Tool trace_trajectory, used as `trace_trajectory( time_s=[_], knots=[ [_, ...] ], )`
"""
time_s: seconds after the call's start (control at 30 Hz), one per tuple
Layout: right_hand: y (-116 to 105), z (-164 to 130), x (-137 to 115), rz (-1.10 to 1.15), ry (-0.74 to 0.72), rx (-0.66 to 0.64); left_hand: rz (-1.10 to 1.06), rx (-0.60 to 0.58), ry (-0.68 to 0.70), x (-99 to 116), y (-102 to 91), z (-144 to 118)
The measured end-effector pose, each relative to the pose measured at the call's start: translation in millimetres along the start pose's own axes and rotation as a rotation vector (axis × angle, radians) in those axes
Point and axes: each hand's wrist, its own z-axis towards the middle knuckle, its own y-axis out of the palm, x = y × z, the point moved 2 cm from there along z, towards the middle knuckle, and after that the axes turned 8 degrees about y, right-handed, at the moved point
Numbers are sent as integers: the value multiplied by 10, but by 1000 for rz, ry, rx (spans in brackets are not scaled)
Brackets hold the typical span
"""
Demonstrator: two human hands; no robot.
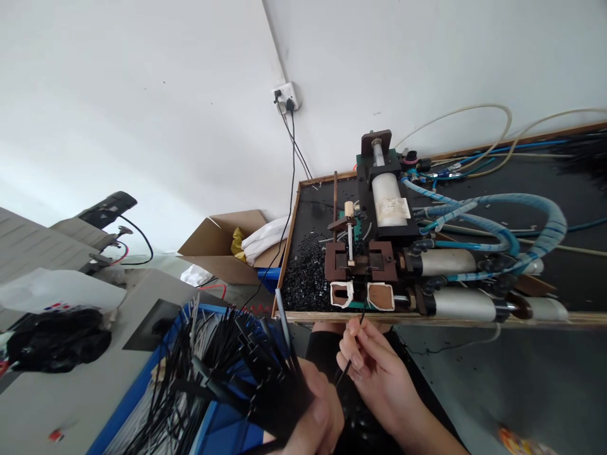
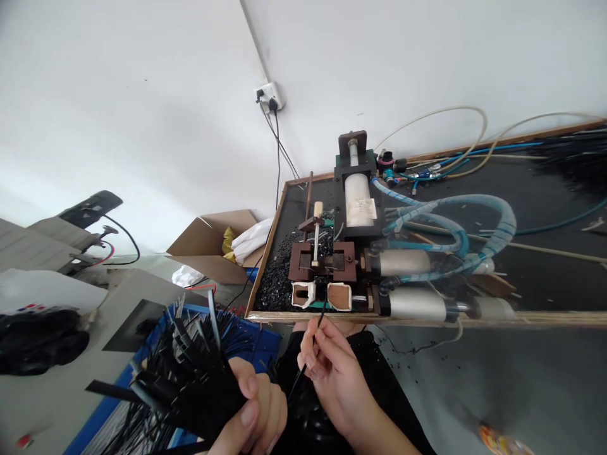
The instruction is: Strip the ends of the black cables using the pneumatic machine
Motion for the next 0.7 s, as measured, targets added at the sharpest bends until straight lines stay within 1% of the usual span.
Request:
trace_trajectory(
  time_s=[0.13, 0.27, 0.5, 0.7],
  knots=[
    [4, -15, 9, -74, -57, 49, 0, -7, 5, -6, 33, 43],
    [4, -35, 24, -133, -98, 57, -10, -26, 5, -4, 61, 63],
    [-8, -48, 28, -101, -76, 80, 7, -19, 5, -19, 47, 50],
    [-2, -30, 14, -95, -74, 63, -5, -35, 9, -47, 36, 49]
  ],
)
